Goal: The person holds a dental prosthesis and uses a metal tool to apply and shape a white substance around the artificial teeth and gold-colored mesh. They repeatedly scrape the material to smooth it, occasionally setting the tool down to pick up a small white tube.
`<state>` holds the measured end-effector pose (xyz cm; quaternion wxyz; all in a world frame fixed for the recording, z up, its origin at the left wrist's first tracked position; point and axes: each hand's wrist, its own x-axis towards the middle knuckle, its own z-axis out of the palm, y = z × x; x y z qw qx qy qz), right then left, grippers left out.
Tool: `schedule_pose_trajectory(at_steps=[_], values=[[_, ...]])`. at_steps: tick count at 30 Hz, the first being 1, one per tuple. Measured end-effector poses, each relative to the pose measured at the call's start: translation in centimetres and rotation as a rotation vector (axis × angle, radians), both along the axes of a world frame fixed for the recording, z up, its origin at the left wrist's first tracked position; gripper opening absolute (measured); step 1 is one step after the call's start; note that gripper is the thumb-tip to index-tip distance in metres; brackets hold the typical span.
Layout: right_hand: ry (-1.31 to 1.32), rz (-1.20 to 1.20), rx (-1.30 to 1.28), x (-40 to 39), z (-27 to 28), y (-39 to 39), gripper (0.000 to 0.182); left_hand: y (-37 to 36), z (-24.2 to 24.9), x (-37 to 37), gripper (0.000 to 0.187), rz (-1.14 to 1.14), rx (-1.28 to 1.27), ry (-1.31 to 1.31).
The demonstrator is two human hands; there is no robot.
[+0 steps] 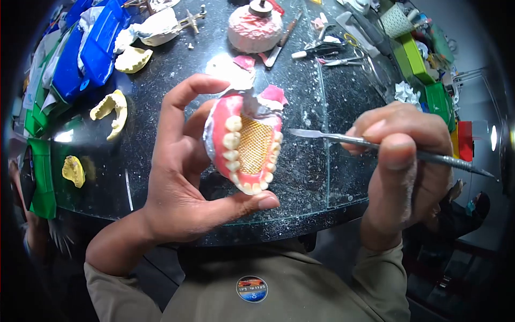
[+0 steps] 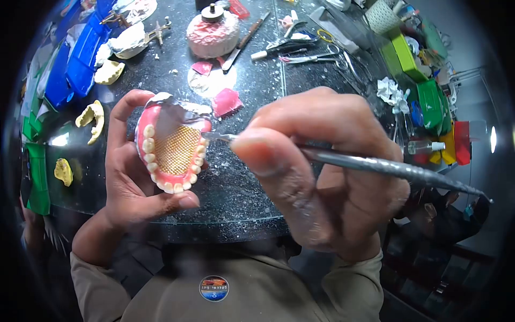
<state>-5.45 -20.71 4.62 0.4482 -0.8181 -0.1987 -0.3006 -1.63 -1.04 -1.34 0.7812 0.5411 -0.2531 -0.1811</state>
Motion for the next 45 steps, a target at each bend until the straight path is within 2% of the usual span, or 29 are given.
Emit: schedule_pose_trajectory(at_steps=[4, 45], values=[[0.036, -0.022, 0.004, 0.5, -0.6, 0.9, 0.029, 0.0, -0.2, 0.3, 0.103, -0.022, -0.037, -0.063], [0.055, -0.006, 0.047, 0.6, -1.9, 1.2, 0.026, 0.1, -0.3, 0.2, 0.105, -0.031, 0.006, -0.048]])
